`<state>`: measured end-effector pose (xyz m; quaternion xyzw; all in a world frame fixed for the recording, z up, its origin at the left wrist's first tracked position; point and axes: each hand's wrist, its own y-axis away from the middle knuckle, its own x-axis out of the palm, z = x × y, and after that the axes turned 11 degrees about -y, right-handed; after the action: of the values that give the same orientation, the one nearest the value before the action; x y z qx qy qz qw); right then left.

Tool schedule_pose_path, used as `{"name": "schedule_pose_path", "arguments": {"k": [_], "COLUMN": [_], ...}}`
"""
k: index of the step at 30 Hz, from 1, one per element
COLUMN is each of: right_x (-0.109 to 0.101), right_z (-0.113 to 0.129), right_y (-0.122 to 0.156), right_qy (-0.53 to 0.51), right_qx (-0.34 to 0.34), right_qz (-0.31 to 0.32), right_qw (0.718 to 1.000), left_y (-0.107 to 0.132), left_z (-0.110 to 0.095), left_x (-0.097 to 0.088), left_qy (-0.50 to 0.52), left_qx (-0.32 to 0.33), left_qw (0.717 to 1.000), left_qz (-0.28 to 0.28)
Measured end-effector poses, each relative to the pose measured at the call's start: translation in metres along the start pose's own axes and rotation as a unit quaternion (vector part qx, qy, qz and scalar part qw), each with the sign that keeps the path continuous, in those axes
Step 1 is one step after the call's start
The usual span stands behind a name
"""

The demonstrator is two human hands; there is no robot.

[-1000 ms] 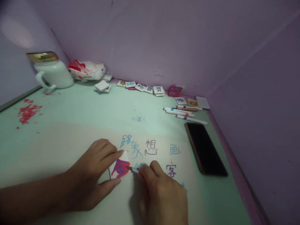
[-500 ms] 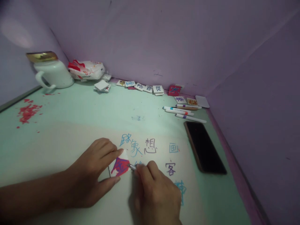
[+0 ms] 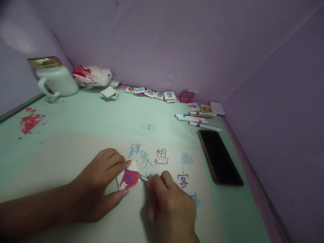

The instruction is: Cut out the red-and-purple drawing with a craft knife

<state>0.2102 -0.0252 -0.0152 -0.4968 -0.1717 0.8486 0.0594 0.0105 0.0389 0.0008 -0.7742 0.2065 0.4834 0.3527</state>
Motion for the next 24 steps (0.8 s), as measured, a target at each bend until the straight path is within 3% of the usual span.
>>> {"name": "schedule_pose_path", "arguments": {"k": [10,24], "right_x": [0.0015,-0.0006], "right_z": [-0.007,-0.0017], "right_y": [0.0017,-0.0032], "right_qy": [-0.003,-0.026], "right_qx": [-0.028,-0.005], "right_qz": [0.001,-0.016], "right_qw": [1.0,1.0], "left_y": [0.0009,0.0017], "left_z": [0.0001,0.0016], "left_x": [0.0011,0.0039], "left_qy": [-0.005,-0.008], "left_qx": [0.002,0.009], "left_qw": [1.0,1.0], "left_qz": [-0.004,-0.018]}}
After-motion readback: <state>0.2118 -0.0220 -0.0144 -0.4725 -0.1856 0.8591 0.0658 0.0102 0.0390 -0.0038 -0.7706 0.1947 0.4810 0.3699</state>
